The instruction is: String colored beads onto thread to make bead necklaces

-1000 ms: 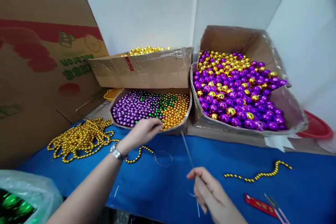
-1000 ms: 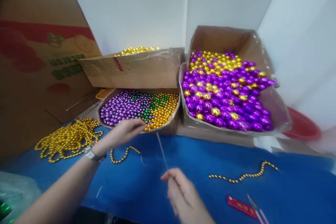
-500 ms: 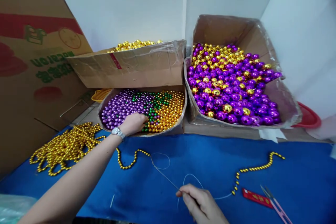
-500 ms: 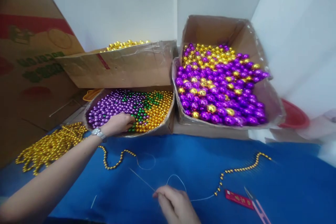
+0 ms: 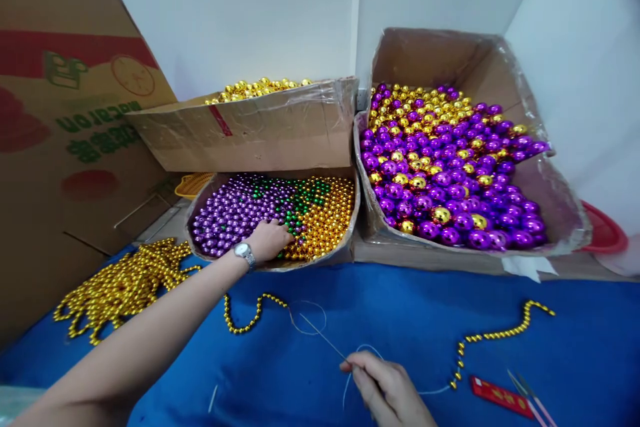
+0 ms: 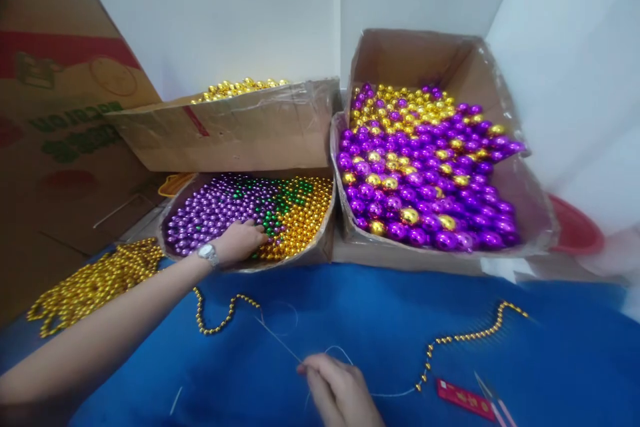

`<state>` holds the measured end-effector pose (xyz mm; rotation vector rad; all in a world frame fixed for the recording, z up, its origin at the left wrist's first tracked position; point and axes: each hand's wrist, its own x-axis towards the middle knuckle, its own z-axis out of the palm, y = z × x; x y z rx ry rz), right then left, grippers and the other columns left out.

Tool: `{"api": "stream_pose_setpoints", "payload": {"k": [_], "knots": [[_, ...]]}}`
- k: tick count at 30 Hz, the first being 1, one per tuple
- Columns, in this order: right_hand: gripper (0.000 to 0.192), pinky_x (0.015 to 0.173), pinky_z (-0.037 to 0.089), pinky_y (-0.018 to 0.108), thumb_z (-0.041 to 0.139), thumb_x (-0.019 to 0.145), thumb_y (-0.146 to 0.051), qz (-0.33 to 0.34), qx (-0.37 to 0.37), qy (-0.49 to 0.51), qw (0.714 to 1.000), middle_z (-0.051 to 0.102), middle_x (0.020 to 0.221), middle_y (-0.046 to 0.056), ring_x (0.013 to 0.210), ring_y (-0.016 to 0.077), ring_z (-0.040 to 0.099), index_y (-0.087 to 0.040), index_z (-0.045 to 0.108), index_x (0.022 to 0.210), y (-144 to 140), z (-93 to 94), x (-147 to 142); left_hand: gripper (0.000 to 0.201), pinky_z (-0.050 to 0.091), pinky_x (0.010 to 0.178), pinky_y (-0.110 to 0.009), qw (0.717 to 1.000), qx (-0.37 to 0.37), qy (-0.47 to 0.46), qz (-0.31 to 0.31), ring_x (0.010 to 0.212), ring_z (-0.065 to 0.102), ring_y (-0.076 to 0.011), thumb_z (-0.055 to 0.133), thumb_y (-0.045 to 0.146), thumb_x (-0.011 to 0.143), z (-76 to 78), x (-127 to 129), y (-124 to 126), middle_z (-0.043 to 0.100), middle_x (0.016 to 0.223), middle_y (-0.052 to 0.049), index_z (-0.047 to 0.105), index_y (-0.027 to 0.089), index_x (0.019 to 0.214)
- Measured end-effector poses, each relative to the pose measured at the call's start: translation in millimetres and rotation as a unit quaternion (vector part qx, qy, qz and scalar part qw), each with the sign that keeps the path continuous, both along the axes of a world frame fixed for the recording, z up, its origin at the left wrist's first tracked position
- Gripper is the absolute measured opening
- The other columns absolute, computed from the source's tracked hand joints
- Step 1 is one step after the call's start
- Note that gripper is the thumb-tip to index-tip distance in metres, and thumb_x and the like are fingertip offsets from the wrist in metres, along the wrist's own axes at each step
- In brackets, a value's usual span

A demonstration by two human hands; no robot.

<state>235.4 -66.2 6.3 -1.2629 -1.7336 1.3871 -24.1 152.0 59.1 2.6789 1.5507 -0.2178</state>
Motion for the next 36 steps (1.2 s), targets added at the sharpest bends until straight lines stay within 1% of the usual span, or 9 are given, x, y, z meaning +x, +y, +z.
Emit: {"api": "stream_pose_setpoints", "payload": {"k": [5, 10, 12, 15, 16, 18, 21, 28, 36], "knots": [[0.036, 0.05, 0.041, 0.018, 0.034, 0.095, -0.043, -0.025, 0.02, -0.013, 0.999, 0.056, 0.062, -0.001, 0.052, 0.0114, 0.053, -0.022, 0.063, 0.1, 3, 5.2, 7, 0.014, 0.04, 0.08, -0.038, 0.996, -0.014, -0.08, 0.02, 0.09, 0.055, -0.0266, 0.054, 0.013, 0.079, 1.5, -2, 5, 0.065, 0.08, -0.013, 0.064, 0.016, 0.069], [0.029, 0.069, 0.05, 0.02, 0.037, 0.095, -0.035, -0.082, 0.13, -0.027, 0.988, 0.067, 0.085, 0.003, 0.076, 0.0153, 0.065, -0.023, 0.063, 0.102, 16, 19.6, 16, 0.022, 0.045, 0.068, -0.027, 0.967, -0.052, -0.243, 0.055, 0.077, 0.059, -0.0177, 0.042, 0.031, 0.09, 17.7, 13, -12, 0.065, 0.086, -0.008, 0.058, 0.017, 0.098], [0.026, 0.074, 0.05, 0.021, 0.039, 0.095, -0.031, -0.112, 0.183, -0.042, 0.976, 0.068, 0.096, 0.005, 0.083, 0.0159, 0.066, -0.023, 0.061, 0.106, 23, 22.9, 19, 0.027, 0.046, 0.062, -0.024, 0.877, -0.153, -0.447, 0.092, 0.073, 0.06, -0.0147, 0.042, 0.037, 0.091, 24.0, 28, -29, 0.065, 0.092, -0.008, 0.053, 0.017, 0.107], [0.024, 0.078, 0.051, 0.024, 0.04, 0.094, -0.025, -0.138, 0.266, -0.071, 0.952, 0.068, 0.101, 0.006, 0.088, 0.0171, 0.066, -0.022, 0.06, 0.109, 32, 23.8, 22, 0.027, 0.046, 0.061, -0.023, 0.603, -0.337, -0.706, 0.155, 0.072, 0.061, -0.0129, 0.057, 0.035, 0.085, 28.6, 50, -57, 0.065, 0.093, -0.008, 0.056, 0.017, 0.105], [0.024, 0.079, 0.051, 0.025, 0.041, 0.094, -0.023, -0.138, 0.289, -0.081, 0.944, 0.069, 0.1, 0.006, 0.089, 0.0176, 0.066, -0.021, 0.06, 0.109, 34, 23.5, 23, 0.025, 0.047, 0.061, -0.022, 0.544, -0.372, -0.734, 0.166, 0.071, 0.061, -0.0122, 0.059, 0.033, 0.084, 28.9, 56, -64, 0.065, 0.092, -0.007, 0.057, 0.017, 0.103], [0.024, 0.079, 0.052, 0.027, 0.041, 0.094, -0.021, -0.137, 0.317, -0.1, 0.933, 0.069, 0.099, 0.007, 0.088, 0.018, 0.066, -0.02, 0.06, 0.109, 36, 22.7, 24, 0.022, 0.047, 0.06, -0.021, 0.487, -0.403, -0.753, 0.182, 0.07, 0.06, -0.011, 0.061, 0.03, 0.083, 28.2, 65, -74, 0.065, 0.089, -0.006, 0.06, 0.017, 0.101], [0.025, 0.08, 0.053, 0.028, 0.04, 0.094, -0.02, -0.137, 0.334, -0.133, 0.923, 0.069, 0.098, 0.007, 0.086, 0.0181, 0.067, -0.019, 0.059, 0.11, 37, 21.6, 26, 0.022, 0.047, 0.059, -0.021, 0.476, -0.408, -0.756, 0.191, 0.07, 0.06, -0.0108, 0.064, 0.027, 0.082, 26.0, 70, -80, 0.066, 0.089, -0.006, 0.062, 0.017, 0.101], [0.025, 0.079, 0.053, 0.029, 0.04, 0.093, -0.019, -0.145, 0.353, -0.186, 0.905, 0.07, 0.095, 0.007, 0.083, 0.0189, 0.068, -0.018, 0.061, 0.107, 40, 17.0, 31, 0.027, 0.045, 0.057, -0.02, 0.506, -0.382, -0.749, 0.191, 0.073, 0.059, -0.0119, 0.068, 0.025, 0.077, 24.7, 72, -81, 0.064, 0.086, -0.005, 0.066, 0.017, 0.103], [0.026, 0.076, 0.052, 0.027, 0.04, 0.093, -0.017, -0.141, 0.357, -0.208, 0.899, 0.07, 0.087, 0.008, 0.081, 0.019, 0.068, -0.017, 0.062, 0.107, 37, 16.3, 37, 0.025, 0.045, 0.058, -0.021, 0.638, -0.285, -0.696, 0.166, 0.067, 0.055, -0.0112, 0.068, 0.027, 0.076, 26.6, 75, -79, 0.064, 0.079, -0.003, 0.069, 0.018, 0.1]]}}
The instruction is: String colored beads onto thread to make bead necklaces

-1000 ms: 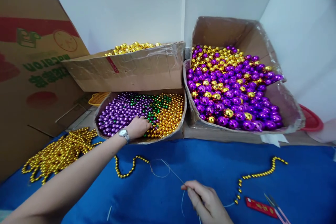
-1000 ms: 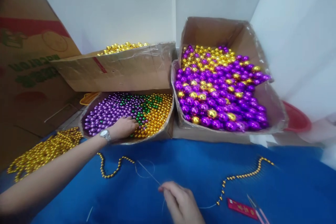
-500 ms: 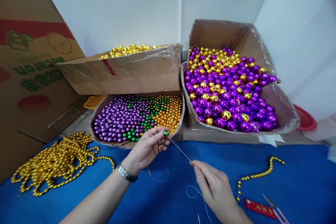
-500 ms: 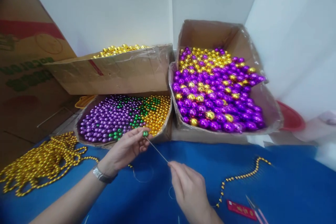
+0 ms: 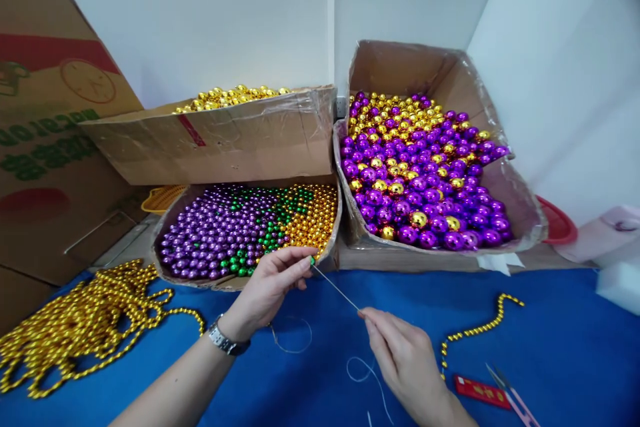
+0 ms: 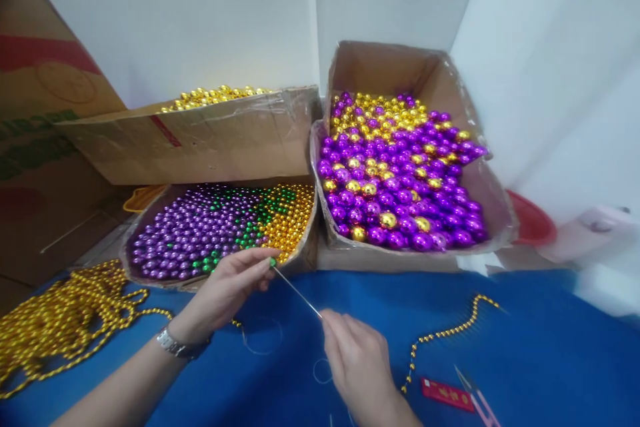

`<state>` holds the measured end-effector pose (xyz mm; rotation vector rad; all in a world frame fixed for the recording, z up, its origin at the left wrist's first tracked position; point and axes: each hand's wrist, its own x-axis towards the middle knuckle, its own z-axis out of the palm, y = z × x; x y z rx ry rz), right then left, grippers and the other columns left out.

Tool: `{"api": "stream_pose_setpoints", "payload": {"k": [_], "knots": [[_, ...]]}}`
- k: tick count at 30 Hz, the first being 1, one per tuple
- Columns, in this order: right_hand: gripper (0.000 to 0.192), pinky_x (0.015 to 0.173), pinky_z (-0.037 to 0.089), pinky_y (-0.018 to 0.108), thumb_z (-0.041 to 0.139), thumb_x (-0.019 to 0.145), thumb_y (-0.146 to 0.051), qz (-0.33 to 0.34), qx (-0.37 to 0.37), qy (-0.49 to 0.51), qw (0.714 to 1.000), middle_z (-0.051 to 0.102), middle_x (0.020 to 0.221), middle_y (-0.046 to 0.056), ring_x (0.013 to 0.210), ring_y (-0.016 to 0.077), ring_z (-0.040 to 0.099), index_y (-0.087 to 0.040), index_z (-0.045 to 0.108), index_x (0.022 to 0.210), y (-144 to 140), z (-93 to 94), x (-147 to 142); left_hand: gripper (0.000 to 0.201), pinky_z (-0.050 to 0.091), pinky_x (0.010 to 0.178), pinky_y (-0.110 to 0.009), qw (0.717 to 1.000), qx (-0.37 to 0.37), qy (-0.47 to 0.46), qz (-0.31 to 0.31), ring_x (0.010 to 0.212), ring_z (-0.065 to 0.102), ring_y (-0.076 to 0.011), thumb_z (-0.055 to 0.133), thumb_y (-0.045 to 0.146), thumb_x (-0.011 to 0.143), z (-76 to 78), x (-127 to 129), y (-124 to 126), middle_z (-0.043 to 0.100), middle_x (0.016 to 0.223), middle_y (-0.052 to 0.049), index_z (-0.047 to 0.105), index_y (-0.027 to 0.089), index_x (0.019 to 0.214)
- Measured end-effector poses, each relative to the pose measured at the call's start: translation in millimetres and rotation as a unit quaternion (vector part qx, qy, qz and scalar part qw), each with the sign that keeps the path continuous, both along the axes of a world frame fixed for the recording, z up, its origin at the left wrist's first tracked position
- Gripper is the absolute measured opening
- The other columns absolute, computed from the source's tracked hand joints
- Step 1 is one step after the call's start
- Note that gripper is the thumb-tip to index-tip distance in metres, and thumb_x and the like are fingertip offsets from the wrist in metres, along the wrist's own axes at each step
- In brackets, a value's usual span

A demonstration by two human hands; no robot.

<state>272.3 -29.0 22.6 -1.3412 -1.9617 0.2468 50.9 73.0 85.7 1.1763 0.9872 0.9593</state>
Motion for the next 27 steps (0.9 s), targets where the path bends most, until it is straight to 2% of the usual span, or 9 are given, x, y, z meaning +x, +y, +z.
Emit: {"api": "stream_pose_setpoints", "payload": {"k": [4, 8, 11, 14, 16, 18, 21, 24, 27], "knots": [[0.027, 0.078, 0.051, 0.029, 0.039, 0.093, -0.018, -0.019, 0.008, -0.014, 1.0, 0.069, 0.084, 0.008, 0.083, 0.0204, 0.067, -0.018, 0.062, 0.108, 2, 2.0, -1, 0.027, 0.046, 0.062, -0.022, 0.994, 0.061, 0.078, -0.034, 0.07, 0.055, -0.0124, 0.068, 0.028, 0.075, 5.4, 9, -4, 0.064, 0.083, -0.004, 0.068, 0.019, 0.1], [0.025, 0.07, 0.05, 0.021, 0.037, 0.095, -0.022, -0.009, -0.06, 0.106, 0.992, 0.068, 0.086, 0.005, 0.075, 0.0155, 0.065, -0.02, 0.061, 0.1, 3, 9.0, 0, 0.034, 0.047, 0.064, -0.024, 0.991, 0.081, 0.059, -0.091, 0.077, 0.057, -0.0147, 0.062, 0.033, 0.081, 14.8, 26, -5, 0.063, 0.089, -0.005, 0.061, 0.02, 0.113], [0.022, 0.069, 0.049, 0.018, 0.038, 0.095, -0.024, -0.012, -0.074, 0.172, 0.982, 0.066, 0.09, 0.004, 0.076, 0.0142, 0.064, -0.022, 0.06, 0.098, 0, 9.2, 4, 0.032, 0.048, 0.064, -0.025, 0.993, 0.092, 0.025, -0.076, 0.079, 0.059, -0.0161, 0.051, 0.038, 0.087, 23.0, 43, 8, 0.064, 0.095, -0.008, 0.061, 0.017, 0.109], [0.023, 0.064, 0.048, 0.017, 0.039, 0.095, -0.027, -0.03, -0.048, 0.189, 0.98, 0.065, 0.082, 0.003, 0.071, 0.0136, 0.063, -0.021, 0.061, 0.1, -3, 3.3, 10, 0.028, 0.049, 0.068, -0.026, 0.978, 0.184, 0.085, -0.045, 0.079, 0.06, -0.0165, 0.051, 0.036, 0.087, 32.6, 64, 35, 0.066, 0.091, -0.008, 0.063, 0.015, 0.1], [0.023, 0.061, 0.047, 0.016, 0.04, 0.095, -0.028, -0.049, -0.038, 0.198, 0.978, 0.065, 0.079, 0.002, 0.066, 0.0126, 0.062, -0.021, 0.061, 0.1, -5, -1.0, 13, 0.026, 0.049, 0.07, -0.027, 0.938, 0.298, 0.173, -0.039, 0.079, 0.061, -0.0165, 0.049, 0.032, 0.088, 40.2, 80, 57, 0.066, 0.089, -0.007, 0.062, 0.014, 0.1], [0.023, 0.062, 0.047, 0.016, 0.041, 0.095, -0.029, -0.067, -0.028, 0.209, 0.975, 0.066, 0.082, 0.003, 0.067, 0.0122, 0.062, -0.022, 0.062, 0.101, -6, -3.8, 16, 0.025, 0.049, 0.073, -0.029, 0.867, 0.41, 0.282, -0.039, 0.08, 0.061, -0.0168, 0.045, 0.029, 0.089, 48.7, 98, 78, 0.066, 0.09, -0.008, 0.06, 0.014, 0.104], [0.022, 0.064, 0.047, 0.015, 0.042, 0.094, -0.029, -0.081, -0.018, 0.221, 0.972, 0.066, 0.082, 0.002, 0.067, 0.0117, 0.063, -0.022, 0.062, 0.1, -8, -5.3, 22, 0.028, 0.045, 0.085, -0.035, 0.776, 0.506, 0.374, -0.05, 0.093, 0.059, -0.0204, 0.045, 0.028, 0.089, 61.0, 130, 101, 0.065, 0.102, -0.01, 0.058, 0.015, 0.11], [0.021, 0.06, 0.046, 0.013, 0.043, 0.094, -0.028, -0.08, -0.026, 0.217, 0.973, 0.064, 0.075, 0.001, 0.062, 0.0105, 0.062, -0.022, 0.062, 0.1, -9, -5.5, 26, 0.032, 0.037, 0.094, -0.046, 0.739, 0.536, 0.397, -0.088, 0.106, 0.051, -0.0282, 0.051, 0.027, 0.084, 68.0, 162, 119, 0.062, 0.111, -0.012, 0.058, 0.017, 0.113], [0.022, 0.059, 0.046, 0.014, 0.043, 0.094, -0.029, -0.086, -0.029, 0.227, 0.97, 0.065, 0.075, 0.002, 0.061, 0.0108, 0.061, -0.021, 0.063, 0.1, -10, -5.9, 26, 0.025, 0.033, 0.089, -0.057, 0.719, 0.533, 0.43, -0.118, 0.105, 0.048, -0.0376, 0.062, 0.019, 0.07, 69.4, 188, 137, 0.066, 0.094, -0.015, 0.065, 0.016, 0.095]]}}
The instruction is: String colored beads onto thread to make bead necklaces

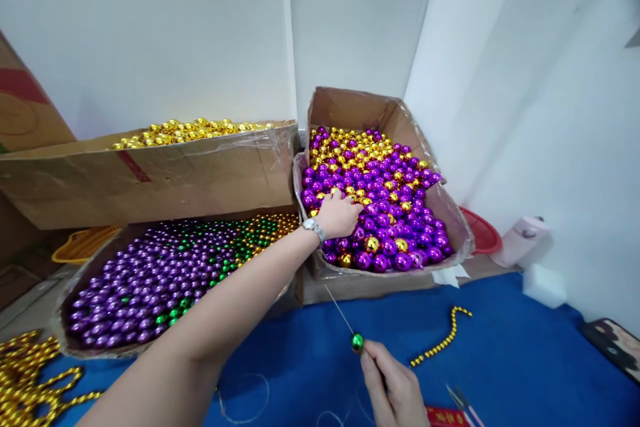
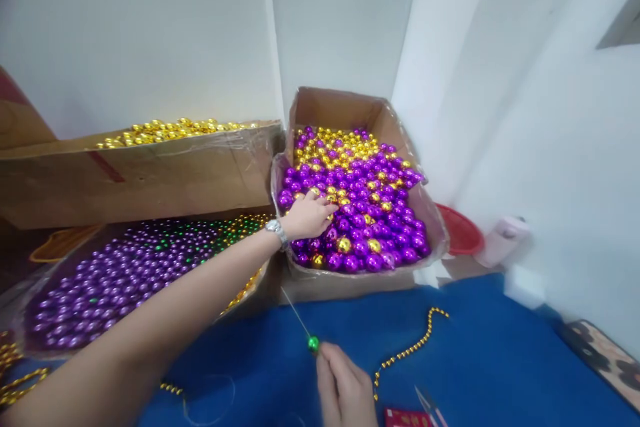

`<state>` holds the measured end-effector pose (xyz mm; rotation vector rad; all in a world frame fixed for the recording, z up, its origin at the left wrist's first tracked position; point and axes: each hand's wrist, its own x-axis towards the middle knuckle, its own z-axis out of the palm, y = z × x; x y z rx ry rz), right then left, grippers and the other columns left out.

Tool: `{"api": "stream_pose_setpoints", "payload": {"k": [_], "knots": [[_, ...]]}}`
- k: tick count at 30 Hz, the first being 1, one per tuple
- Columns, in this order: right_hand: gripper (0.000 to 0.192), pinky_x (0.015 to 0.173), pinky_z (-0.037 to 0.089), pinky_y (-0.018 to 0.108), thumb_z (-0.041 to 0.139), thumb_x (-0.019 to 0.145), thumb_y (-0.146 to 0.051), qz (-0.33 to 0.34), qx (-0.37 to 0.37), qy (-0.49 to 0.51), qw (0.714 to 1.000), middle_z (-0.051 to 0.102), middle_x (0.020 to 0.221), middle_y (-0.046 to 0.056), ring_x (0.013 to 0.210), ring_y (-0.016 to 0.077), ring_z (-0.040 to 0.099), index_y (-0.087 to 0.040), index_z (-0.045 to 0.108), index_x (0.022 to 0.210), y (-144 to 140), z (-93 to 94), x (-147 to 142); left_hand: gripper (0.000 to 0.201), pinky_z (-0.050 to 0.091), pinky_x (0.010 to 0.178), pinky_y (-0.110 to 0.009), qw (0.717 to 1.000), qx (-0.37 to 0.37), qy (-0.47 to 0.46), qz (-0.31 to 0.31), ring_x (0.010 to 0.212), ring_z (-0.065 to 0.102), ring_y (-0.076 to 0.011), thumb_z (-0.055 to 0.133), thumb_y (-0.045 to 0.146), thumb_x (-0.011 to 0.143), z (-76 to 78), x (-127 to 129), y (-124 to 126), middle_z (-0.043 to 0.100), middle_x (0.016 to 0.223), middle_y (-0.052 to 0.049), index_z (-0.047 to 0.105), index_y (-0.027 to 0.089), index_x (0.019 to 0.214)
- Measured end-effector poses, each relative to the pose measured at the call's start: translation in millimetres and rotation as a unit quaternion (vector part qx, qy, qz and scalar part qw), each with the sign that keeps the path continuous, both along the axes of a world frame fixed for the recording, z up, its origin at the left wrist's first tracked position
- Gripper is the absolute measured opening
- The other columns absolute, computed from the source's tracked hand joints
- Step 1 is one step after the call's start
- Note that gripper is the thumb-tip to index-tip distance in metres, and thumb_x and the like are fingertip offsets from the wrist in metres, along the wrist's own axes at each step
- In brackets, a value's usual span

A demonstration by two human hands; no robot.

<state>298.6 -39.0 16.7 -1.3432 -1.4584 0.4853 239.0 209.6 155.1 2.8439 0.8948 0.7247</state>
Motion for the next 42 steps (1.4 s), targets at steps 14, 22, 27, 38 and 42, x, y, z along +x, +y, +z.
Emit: {"api": "stream_pose_setpoints", "payload": {"k": [14, 22, 27, 38, 42], "knots": [[0.028, 0.055, 0.049, 0.018, 0.038, 0.096, -0.028, -0.031, 0.028, -0.076, 0.996, 0.063, 0.067, 0.002, 0.055, 0.0126, 0.061, -0.018, 0.058, 0.113, 1, 10.2, 10, 0.03, 0.051, 0.072, -0.029, 0.731, -0.508, -0.449, -0.076, 0.083, 0.065, -0.0174, 0.06, 0.023, 0.08, -14.6, -75, -82, 0.062, 0.097, -0.006, 0.05, 0.02, 0.109], [0.024, 0.071, 0.053, 0.024, 0.043, 0.092, -0.015, 0.047, 0.086, -0.165, 0.982, 0.069, 0.093, 0.008, 0.079, 0.0172, 0.068, -0.017, 0.057, 0.112, 5, 2.8, -6, 0.026, 0.05, 0.085, -0.03, 0.534, -0.589, -0.607, 0.024, 0.091, 0.066, -0.0196, 0.066, 0.012, 0.075, -47.9, -118, -128, 0.064, 0.095, -0.004, 0.056, 0.016, 0.098], [0.024, 0.071, 0.053, 0.024, 0.044, 0.092, -0.015, 0.044, 0.088, -0.18, 0.979, 0.069, 0.094, 0.008, 0.08, 0.0172, 0.068, -0.016, 0.057, 0.112, 3, 1.2, -8, 0.027, 0.05, 0.083, -0.028, 0.538, -0.573, -0.617, 0.036, 0.091, 0.066, -0.0194, 0.066, 0.011, 0.075, -54.1, -125, -135, 0.063, 0.093, -0.003, 0.054, 0.017, 0.099], [0.022, 0.062, 0.052, 0.021, 0.039, 0.094, -0.019, 0.03, 0.059, -0.179, 0.982, 0.07, 0.083, 0.007, 0.068, 0.0154, 0.068, -0.016, 0.059, 0.101, 6, 5.3, -18, 0.022, 0.048, 0.089, -0.035, 0.644, -0.487, -0.59, 0.021, 0.101, 0.059, -0.0199, 0.064, 0.018, 0.08, -70.3, -117, -161, 0.058, 0.108, -0.007, 0.055, 0.02, 0.1], [0.023, 0.065, 0.053, 0.02, 0.037, 0.095, -0.021, 0.051, 0.041, -0.147, 0.987, 0.07, 0.085, 0.007, 0.069, 0.0138, 0.067, -0.017, 0.059, 0.101, 5, 1.9, -20, 0.027, 0.05, 0.086, -0.036, 0.613, -0.521, -0.593, 0.022, 0.1, 0.06, -0.0213, 0.066, 0.019, 0.078, -75.0, -121, -166, 0.058, 0.109, -0.007, 0.053, 0.021, 0.101]]}}
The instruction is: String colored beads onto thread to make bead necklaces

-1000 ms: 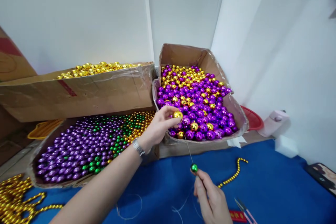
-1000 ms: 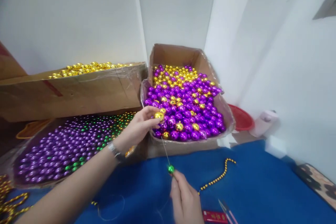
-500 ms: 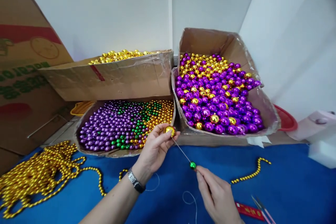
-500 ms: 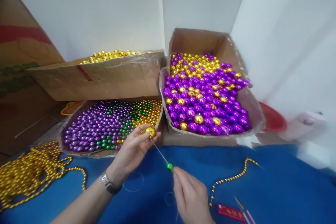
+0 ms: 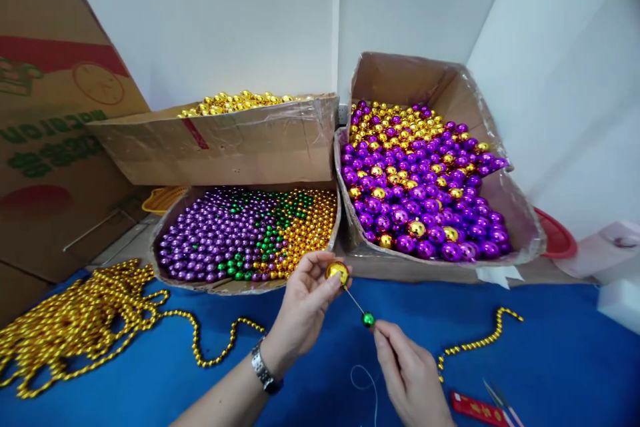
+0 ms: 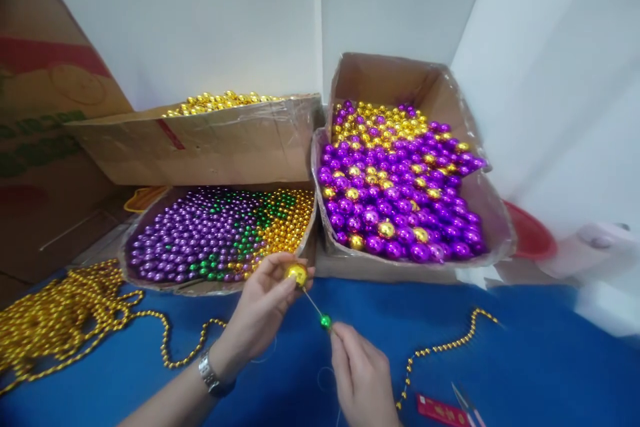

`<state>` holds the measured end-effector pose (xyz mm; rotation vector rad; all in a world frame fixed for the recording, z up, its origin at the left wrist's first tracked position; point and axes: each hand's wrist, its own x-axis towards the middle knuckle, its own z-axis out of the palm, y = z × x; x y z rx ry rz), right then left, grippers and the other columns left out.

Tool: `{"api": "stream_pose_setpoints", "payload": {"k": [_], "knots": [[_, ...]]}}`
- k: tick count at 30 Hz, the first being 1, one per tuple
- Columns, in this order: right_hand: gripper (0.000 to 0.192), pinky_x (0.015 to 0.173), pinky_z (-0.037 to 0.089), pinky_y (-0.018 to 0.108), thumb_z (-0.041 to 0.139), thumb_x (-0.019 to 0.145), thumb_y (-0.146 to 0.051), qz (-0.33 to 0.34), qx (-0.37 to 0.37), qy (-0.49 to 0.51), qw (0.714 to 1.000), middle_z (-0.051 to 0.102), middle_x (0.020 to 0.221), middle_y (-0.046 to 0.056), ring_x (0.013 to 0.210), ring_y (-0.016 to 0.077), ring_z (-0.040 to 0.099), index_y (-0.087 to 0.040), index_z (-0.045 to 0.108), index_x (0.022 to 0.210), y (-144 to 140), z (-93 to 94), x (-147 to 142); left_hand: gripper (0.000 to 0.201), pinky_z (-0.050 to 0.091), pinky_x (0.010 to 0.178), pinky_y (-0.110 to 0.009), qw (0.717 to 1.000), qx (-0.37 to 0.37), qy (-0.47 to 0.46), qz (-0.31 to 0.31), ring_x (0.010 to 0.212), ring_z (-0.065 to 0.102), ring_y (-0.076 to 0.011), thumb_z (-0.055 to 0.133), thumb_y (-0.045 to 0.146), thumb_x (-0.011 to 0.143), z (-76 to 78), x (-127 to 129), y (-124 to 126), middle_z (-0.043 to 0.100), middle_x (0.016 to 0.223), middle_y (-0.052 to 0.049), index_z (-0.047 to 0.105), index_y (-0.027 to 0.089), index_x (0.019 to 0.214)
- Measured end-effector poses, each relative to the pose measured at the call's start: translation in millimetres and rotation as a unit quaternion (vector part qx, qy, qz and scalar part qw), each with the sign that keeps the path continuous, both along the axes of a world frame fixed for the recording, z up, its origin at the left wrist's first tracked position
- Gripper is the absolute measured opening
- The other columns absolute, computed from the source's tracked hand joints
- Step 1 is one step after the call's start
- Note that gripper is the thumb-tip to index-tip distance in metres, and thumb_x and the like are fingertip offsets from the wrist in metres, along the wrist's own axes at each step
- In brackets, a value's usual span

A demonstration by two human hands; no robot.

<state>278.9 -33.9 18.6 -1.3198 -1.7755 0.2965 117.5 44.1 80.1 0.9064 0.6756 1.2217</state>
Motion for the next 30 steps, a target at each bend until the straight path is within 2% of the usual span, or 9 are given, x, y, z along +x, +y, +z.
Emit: {"api": "stream_pose_setpoints", "payload": {"k": [7, 15, 19, 21, 23, 25, 26, 28, 30], "knots": [[0.021, 0.065, 0.053, 0.02, 0.039, 0.095, -0.02, 0.002, 0.021, -0.016, 1.0, 0.07, 0.087, 0.007, 0.074, 0.0154, 0.069, -0.016, 0.059, 0.102, 0, -9.2, -2, 0.032, 0.05, 0.086, -0.036, 0.999, -0.007, 0.013, 0.041, 0.101, 0.06, -0.0222, 0.07, 0.016, 0.074, -5.8, -4, -6, 0.058, 0.106, -0.008, 0.052, 0.02, 0.1], [0.021, 0.071, 0.054, 0.021, 0.043, 0.093, -0.021, 0.016, 0.038, -0.058, 0.997, 0.071, 0.094, 0.011, 0.08, 0.0174, 0.07, -0.015, 0.059, 0.106, 0, -27.0, 2, 0.032, 0.051, 0.083, -0.035, 0.997, -0.052, -0.033, 0.036, 0.094, 0.061, -0.0195, 0.07, 0.017, 0.074, -12.3, -6, -14, 0.057, 0.105, -0.006, 0.053, 0.021, 0.1], [0.023, 0.065, 0.053, 0.019, 0.04, 0.095, -0.025, 0.021, -0.001, -0.021, 1.0, 0.071, 0.087, 0.009, 0.071, 0.0155, 0.069, -0.016, 0.059, 0.104, 1, -21.0, -4, 0.037, 0.05, 0.083, -0.034, 0.999, -0.009, 0.039, -0.012, 0.099, 0.059, -0.022, 0.074, 0.017, 0.07, -16.7, -8, -21, 0.059, 0.108, -0.008, 0.056, 0.022, 0.102], [0.024, 0.06, 0.052, 0.017, 0.039, 0.096, -0.029, 0.014, -0.025, 0.003, 1.0, 0.071, 0.083, 0.007, 0.066, 0.0145, 0.068, -0.018, 0.059, 0.101, 0, -15.7, -6, 0.038, 0.049, 0.084, -0.034, 0.994, 0.031, 0.093, -0.055, 0.104, 0.057, -0.0236, 0.071, 0.021, 0.073, -11.1, -16, -17, 0.059, 0.111, -0.011, 0.056, 0.021, 0.107], [0.027, 0.057, 0.051, 0.017, 0.038, 0.096, -0.034, -0.007, -0.044, 0.022, 0.999, 0.07, 0.079, 0.007, 0.062, 0.0145, 0.066, -0.019, 0.06, 0.099, -2, -11.4, -5, 0.032, 0.049, 0.084, -0.033, 0.979, 0.089, 0.176, -0.05, 0.105, 0.057, -0.0236, 0.064, 0.026, 0.079, -1.1, -33, -3, 0.06, 0.112, -0.012, 0.057, 0.02, 0.11], [0.03, 0.053, 0.049, 0.018, 0.038, 0.096, -0.038, -0.032, -0.056, 0.036, 0.997, 0.068, 0.072, 0.005, 0.056, 0.0144, 0.064, -0.02, 0.06, 0.096, -3, -8.7, -4, 0.024, 0.048, 0.083, -0.032, 0.936, 0.157, 0.314, 0.0, 0.101, 0.058, -0.0215, 0.053, 0.029, 0.086, 9.0, -54, 21, 0.062, 0.108, -0.01, 0.059, 0.02, 0.108], [0.031, 0.052, 0.049, 0.018, 0.037, 0.095, -0.04, -0.043, -0.059, 0.042, 0.996, 0.067, 0.069, 0.004, 0.053, 0.0143, 0.063, -0.02, 0.061, 0.096, -4, -7.8, -3, 0.024, 0.048, 0.081, -0.031, 0.893, 0.194, 0.404, 0.027, 0.097, 0.06, -0.0202, 0.05, 0.03, 0.087, 12.5, -65, 35, 0.064, 0.106, -0.009, 0.058, 0.02, 0.107], [0.034, 0.05, 0.048, 0.018, 0.036, 0.095, -0.042, -0.059, -0.059, 0.052, 0.995, 0.066, 0.068, 0.004, 0.052, 0.0141, 0.062, -0.02, 0.062, 0.095, -5, -6.8, -3, 0.023, 0.047, 0.077, -0.028, 0.758, 0.253, 0.601, 0.014, 0.088, 0.062, -0.0178, 0.046, 0.029, 0.088, 15.5, -86, 64, 0.067, 0.099, -0.006, 0.059, 0.02, 0.104], [0.036, 0.05, 0.048, 0.018, 0.035, 0.095, -0.044, -0.065, -0.056, 0.06, 0.995, 0.067, 0.072, 0.004, 0.055, 0.0144, 0.063, -0.02, 0.063, 0.094, -6, -6.3, -5, 0.018, 0.045, 0.07, -0.027, 0.693, 0.26, 0.672, -0.014, 0.077, 0.063, -0.0179, 0.051, 0.026, 0.084, 13.9, -103, 90, 0.069, 0.087, -0.004, 0.064, 0.019, 0.093]]}}
